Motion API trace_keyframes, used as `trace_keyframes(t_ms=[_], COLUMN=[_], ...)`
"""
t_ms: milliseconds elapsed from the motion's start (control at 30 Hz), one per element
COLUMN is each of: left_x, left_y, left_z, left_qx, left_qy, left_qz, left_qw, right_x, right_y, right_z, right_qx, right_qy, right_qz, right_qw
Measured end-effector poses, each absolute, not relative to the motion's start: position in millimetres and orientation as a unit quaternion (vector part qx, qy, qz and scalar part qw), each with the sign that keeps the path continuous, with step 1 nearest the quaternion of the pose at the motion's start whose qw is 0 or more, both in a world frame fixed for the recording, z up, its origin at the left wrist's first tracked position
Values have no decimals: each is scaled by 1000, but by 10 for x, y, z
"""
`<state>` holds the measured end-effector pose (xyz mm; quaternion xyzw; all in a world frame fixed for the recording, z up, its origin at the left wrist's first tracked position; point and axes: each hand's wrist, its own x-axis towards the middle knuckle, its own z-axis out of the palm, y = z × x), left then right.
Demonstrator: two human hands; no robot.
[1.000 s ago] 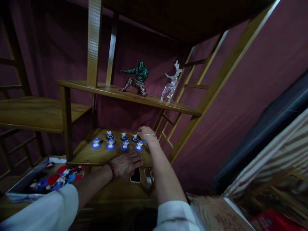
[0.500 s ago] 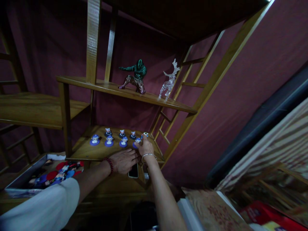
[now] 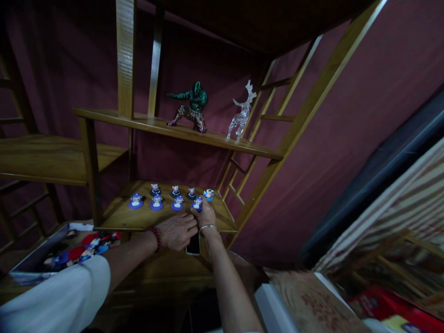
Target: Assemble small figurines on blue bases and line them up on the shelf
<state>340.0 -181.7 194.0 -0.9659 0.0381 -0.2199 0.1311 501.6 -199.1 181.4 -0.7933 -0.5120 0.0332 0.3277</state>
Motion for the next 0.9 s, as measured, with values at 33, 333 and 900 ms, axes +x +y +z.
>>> trace_keyframes(t_ms=[33,333,900], left_x=[3396,3368,3124], left_y=[-1822,-1861,-1939], left_z=[1952,2003,1838], left_qx=[-966,-971,-936], left_qy=[36,9,-162], left_qz=[-218,-200,-312], left_qw=[134,132,-12], right_x=[5011,4973,4935], right_y=[-1994,-1999,-2001], right_z=[1814,1810,1796], right_qx=[-790,-777,-798], right_qy=[-516,-530,-511], right_qz=[32,4,-21], right_qw=[329,338,319])
